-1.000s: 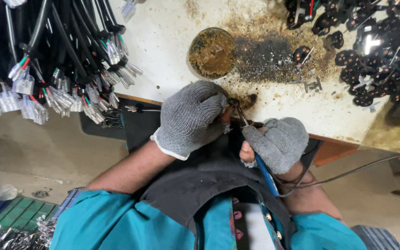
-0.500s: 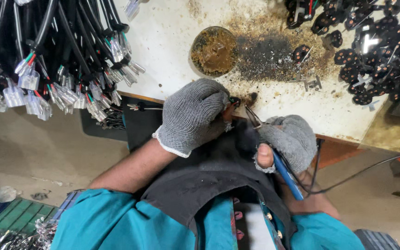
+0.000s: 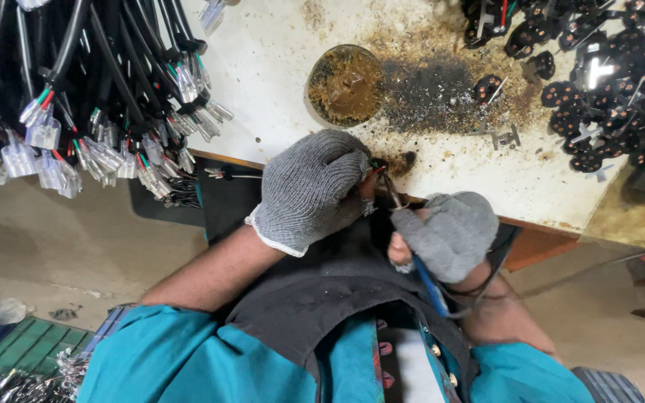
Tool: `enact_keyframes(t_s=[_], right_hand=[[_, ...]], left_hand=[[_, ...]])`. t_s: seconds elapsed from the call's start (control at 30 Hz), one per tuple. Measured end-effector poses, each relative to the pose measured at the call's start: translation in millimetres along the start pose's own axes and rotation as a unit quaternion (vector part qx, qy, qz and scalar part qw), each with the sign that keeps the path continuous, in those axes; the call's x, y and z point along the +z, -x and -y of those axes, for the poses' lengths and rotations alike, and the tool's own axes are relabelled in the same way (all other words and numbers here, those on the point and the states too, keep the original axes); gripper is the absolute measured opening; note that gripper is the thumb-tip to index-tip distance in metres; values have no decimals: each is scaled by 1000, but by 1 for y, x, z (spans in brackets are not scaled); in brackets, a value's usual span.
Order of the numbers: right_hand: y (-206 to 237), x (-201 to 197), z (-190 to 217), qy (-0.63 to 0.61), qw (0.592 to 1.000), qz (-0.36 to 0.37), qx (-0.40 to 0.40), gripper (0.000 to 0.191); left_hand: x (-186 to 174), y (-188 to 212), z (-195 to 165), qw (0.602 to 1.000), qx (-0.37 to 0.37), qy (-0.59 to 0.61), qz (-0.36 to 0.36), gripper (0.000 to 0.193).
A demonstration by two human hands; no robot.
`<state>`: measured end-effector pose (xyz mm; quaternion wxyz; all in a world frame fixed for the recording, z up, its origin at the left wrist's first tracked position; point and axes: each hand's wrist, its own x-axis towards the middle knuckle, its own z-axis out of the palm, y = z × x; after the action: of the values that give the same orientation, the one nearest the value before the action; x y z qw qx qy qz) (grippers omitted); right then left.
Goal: The person solders electrical wires at a workbench. They hold a red and green wire pair, twist the stripped ends together, apply flux, and use a soldering iron in the right hand to solder the joint, repeating the process on successive wire connectors and setting finished wires aside.
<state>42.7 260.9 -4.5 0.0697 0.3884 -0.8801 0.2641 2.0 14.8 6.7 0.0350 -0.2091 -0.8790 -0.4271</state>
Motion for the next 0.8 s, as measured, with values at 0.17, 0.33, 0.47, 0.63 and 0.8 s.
enact_keyframes(t_s=[0.17,0.33,0.47,0.63,0.8], right_hand=[[-4,0,2,-10,1000,-9,27,22],[-4,-4,1,-20,999,-10,36,24],[0,-1,0,-24,999,-20,32,23],[2,2,-1,-5,998,46,39,20],[8,3,0,-15,997,36,66,28]], left_hand=[[-1,-1,0,1000,-1,5,-1,25],[-1,-1,0,1000,-4,-1,4,25],[0,0,0,1000,-4,-5,3,26],[1,0,-1,1000,1,-15,-5,22],[2,-1,-1,1000,-3,-13,-8,20]])
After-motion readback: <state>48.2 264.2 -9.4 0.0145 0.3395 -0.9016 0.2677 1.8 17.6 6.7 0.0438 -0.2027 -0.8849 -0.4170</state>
